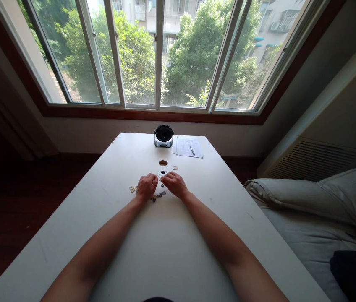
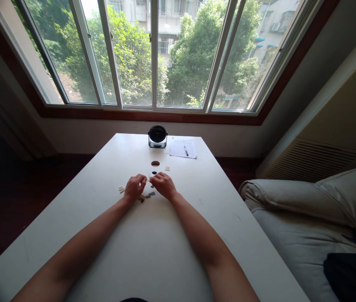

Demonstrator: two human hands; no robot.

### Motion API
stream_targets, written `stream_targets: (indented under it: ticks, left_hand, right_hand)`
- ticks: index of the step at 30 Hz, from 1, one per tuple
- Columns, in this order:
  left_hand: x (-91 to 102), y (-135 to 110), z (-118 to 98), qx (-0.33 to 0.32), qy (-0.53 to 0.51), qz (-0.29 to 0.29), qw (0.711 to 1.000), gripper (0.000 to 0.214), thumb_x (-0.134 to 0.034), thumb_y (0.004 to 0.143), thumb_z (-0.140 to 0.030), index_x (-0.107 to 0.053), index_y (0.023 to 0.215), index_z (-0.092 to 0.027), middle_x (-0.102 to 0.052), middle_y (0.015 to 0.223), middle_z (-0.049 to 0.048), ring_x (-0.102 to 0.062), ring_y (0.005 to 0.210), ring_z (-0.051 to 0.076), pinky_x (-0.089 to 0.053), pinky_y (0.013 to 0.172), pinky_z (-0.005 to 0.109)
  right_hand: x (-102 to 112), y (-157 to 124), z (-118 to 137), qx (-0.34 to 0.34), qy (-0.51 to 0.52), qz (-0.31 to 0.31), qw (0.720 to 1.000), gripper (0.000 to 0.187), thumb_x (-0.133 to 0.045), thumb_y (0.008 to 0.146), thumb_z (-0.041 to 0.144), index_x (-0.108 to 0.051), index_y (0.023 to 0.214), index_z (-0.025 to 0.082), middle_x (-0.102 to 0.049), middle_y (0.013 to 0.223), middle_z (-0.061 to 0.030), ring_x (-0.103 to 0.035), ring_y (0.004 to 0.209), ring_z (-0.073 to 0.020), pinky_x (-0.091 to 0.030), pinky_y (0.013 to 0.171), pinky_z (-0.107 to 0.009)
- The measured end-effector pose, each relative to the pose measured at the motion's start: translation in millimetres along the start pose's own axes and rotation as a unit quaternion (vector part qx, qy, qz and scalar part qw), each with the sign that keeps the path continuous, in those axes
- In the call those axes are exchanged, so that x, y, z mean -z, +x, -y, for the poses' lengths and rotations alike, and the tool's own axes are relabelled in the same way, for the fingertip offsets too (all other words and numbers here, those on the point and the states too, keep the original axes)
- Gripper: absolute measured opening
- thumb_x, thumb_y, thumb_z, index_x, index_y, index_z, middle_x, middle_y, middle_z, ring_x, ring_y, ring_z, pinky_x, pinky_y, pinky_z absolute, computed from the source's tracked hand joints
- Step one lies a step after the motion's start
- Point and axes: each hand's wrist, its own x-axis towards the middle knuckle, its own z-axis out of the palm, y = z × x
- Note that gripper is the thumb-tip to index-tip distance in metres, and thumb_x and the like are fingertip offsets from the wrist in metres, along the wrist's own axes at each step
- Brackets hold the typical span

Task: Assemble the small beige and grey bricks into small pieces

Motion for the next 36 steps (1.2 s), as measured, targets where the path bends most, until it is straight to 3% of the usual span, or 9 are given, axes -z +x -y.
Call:
stream_targets:
  ticks: [7,18,28,36]
  left_hand:
    - [1.7,0.0,-2.4,-0.009,-0.001,0.007,1.000,0.023,-0.043,0.100,-0.030,-0.062,0.090,-0.022,-0.066,0.086,0.0031,-0.061,0.078,0.018,-0.043,0.081,0.034]
    - [0.9,-0.3,0.4,-0.021,0.011,0.018,1.000,0.026,-0.039,0.102,-0.029,-0.061,0.091,-0.022,-0.067,0.090,0.0046,-0.062,0.082,0.019,-0.043,0.081,0.034]
    - [0.8,-0.9,-2.0,-0.015,-0.010,0.004,1.000,0.019,-0.043,0.100,-0.026,-0.062,0.102,-0.024,-0.069,0.097,0.0045,-0.064,0.086,0.020,-0.045,0.083,0.035]
    - [-0.2,-0.9,-1.2,-0.024,-0.003,0.008,1.000,0.019,-0.044,0.100,-0.026,-0.062,0.097,-0.023,-0.068,0.092,0.0040,-0.063,0.082,0.019,-0.045,0.081,0.034]
  right_hand:
    - [-2.0,-0.6,0.5,-0.019,0.017,-0.011,1.000,0.017,-0.050,0.101,0.026,-0.066,0.097,0.022,-0.069,0.090,-0.0069,-0.058,0.092,-0.0215,-0.046,0.081,-0.034]
    - [3.7,1.7,5.2,0.002,0.007,-0.003,1.000,0.015,-0.053,0.101,0.026,-0.067,0.104,0.024,-0.069,0.091,-0.0069,-0.058,0.092,-0.0224,-0.046,0.079,-0.035]
    - [0.1,1.1,2.5,-0.018,0.014,-0.010,1.000,0.016,-0.049,0.102,0.027,-0.064,0.099,0.022,-0.068,0.088,-0.0062,-0.058,0.089,-0.0208,-0.046,0.077,-0.032]
    - [0.6,0.6,2.3,-0.025,0.013,-0.009,1.000,0.019,-0.048,0.103,0.028,-0.064,0.095,0.022,-0.068,0.085,-0.0062,-0.058,0.087,-0.0205,-0.046,0.077,-0.032]
